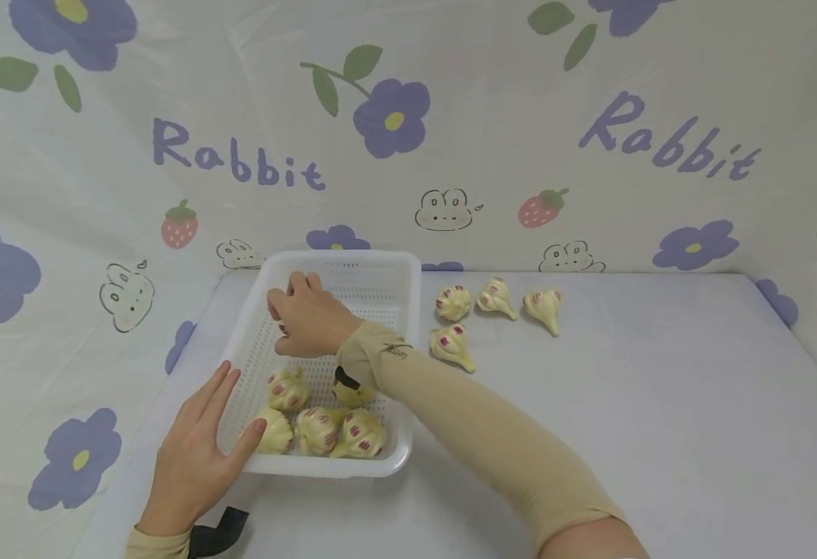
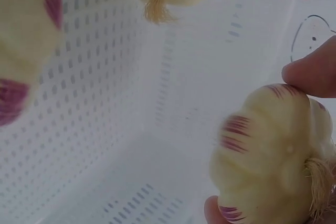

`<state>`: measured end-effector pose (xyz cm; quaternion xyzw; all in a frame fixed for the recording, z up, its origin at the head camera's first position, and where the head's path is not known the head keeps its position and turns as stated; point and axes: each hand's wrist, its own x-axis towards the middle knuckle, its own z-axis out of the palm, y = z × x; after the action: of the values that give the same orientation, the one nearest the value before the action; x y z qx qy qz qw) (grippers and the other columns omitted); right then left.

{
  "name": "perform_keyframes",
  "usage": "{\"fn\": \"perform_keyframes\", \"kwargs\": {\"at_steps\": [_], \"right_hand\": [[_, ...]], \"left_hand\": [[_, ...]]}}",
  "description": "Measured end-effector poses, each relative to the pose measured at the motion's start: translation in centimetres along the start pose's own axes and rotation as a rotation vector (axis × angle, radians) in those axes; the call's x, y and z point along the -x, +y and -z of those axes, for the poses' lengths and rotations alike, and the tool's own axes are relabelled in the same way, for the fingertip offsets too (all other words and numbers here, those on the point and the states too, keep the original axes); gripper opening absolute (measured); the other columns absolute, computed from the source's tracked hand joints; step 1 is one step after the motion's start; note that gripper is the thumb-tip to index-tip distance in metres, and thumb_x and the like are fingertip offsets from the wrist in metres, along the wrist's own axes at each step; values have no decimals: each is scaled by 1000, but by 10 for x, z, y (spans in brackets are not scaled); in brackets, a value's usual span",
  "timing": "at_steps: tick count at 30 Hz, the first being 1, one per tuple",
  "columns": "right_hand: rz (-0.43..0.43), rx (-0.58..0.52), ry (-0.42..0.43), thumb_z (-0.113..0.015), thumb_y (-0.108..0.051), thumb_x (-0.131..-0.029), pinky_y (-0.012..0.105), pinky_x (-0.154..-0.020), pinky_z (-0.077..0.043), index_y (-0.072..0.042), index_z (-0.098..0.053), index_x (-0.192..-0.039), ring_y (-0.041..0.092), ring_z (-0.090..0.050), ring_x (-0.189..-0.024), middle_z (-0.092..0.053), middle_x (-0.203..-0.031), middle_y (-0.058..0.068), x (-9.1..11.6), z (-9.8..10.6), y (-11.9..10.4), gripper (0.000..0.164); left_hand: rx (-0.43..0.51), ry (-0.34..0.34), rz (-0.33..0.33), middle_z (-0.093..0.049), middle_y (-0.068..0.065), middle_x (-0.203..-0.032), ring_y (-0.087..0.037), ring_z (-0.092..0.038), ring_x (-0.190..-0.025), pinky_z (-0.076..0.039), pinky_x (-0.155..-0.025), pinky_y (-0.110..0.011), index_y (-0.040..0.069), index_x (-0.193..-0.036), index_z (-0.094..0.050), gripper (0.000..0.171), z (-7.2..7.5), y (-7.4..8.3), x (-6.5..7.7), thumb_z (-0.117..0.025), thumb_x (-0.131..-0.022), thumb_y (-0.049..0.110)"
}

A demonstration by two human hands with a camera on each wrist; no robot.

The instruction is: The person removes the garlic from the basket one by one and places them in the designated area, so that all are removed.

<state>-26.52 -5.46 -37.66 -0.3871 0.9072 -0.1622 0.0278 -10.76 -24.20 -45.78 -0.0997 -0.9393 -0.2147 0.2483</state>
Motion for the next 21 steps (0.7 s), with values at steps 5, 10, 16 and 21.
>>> {"fn": "perform_keyframes", "kwargs": {"at_steps": [5, 10, 16, 21], "right_hand": [[12, -42, 18, -69, -12, -90, 32, -84, -39, -11, -56, -106, 24, -38, -103, -46, -107, 7, 15, 8, 4, 21], [24, -50, 2, -69, -12, -89, 33, -84, -37, -11, -56, -103, 24, -38, -102, -46, -104, 6, 27, 7, 9, 19], [-14, -64, 11, -68, -10, -87, 31, -80, -42, -14, -56, -102, 24, -38, -106, -45, -107, 6, 37, 11, 16, 20], [-49, -77, 29, -69, -10, -86, 32, -81, -45, -15, -58, -105, 24, -38, -108, -46, -111, 6, 51, 20, 24, 22]], "left_hand": [[4, -1, 10, -51, -16, -157, -42, -54, -135, -52, -99, -66, 4, -150, -54, 77, 0, 0, 0, -78, -85, 38], [8, 9, 10, -53, -16, -156, -42, -55, -134, -53, -96, -66, 4, -148, -55, 75, -2, -1, 3, -78, -85, 38], [5, 37, -11, -53, -16, -156, -42, -55, -134, -52, -98, -65, 3, -148, -55, 76, -4, -2, 2, -78, -85, 37], [-5, 38, -4, -53, -17, -156, -43, -55, -134, -53, -97, -65, 3, -148, -55, 76, -4, -1, 1, -77, -85, 39]]}}
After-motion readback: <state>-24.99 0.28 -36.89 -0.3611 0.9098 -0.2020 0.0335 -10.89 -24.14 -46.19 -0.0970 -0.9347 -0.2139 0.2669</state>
